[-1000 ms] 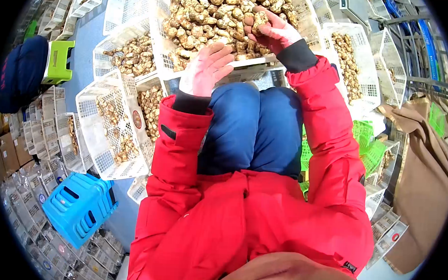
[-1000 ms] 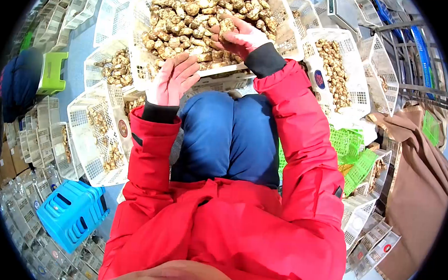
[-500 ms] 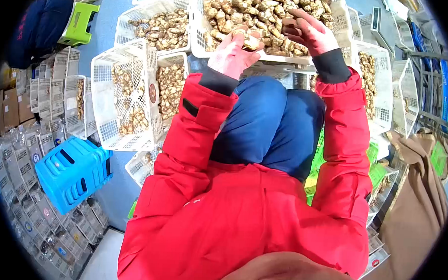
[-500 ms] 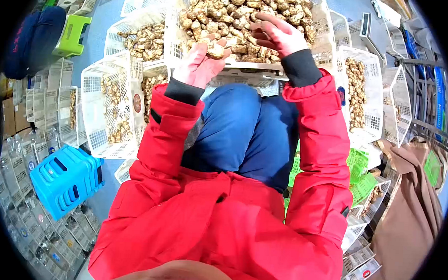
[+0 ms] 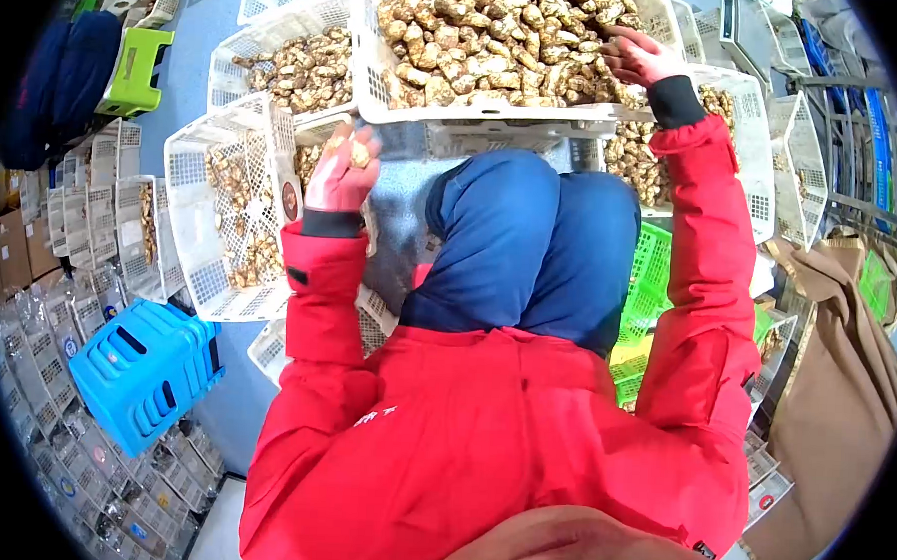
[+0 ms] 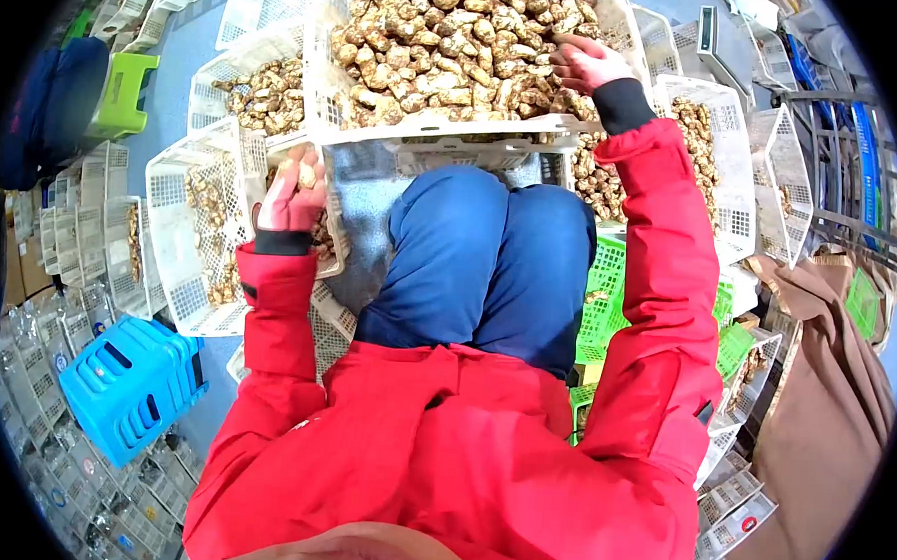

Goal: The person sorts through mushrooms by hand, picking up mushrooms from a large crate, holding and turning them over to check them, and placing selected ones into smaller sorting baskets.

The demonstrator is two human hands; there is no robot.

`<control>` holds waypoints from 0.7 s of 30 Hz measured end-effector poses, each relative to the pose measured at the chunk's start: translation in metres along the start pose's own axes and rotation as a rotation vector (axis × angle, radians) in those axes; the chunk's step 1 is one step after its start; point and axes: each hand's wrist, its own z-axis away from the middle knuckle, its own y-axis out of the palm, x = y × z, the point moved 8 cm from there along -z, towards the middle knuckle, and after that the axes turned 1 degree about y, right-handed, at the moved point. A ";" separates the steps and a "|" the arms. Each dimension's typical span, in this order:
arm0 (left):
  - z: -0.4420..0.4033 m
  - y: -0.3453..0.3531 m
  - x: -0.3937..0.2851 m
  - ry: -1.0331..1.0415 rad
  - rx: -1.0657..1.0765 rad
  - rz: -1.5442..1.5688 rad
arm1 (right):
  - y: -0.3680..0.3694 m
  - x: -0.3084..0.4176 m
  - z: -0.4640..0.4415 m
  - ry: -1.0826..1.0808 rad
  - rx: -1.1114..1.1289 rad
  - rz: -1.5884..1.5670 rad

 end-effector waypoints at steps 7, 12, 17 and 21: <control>0.052 -0.137 -0.049 0.148 -0.725 -0.746 | 0.054 0.005 -0.086 0.039 -0.300 1.301; 0.017 0.025 -0.065 0.309 -0.223 -0.592 | 0.021 -0.002 -0.088 -0.043 -0.285 0.731; -0.022 0.121 -0.008 0.142 0.223 -0.499 | 0.016 -0.006 -0.072 -0.172 -0.014 0.316; -0.028 0.136 0.026 -0.012 0.313 -0.388 | 0.051 0.000 -0.071 -0.281 0.063 0.672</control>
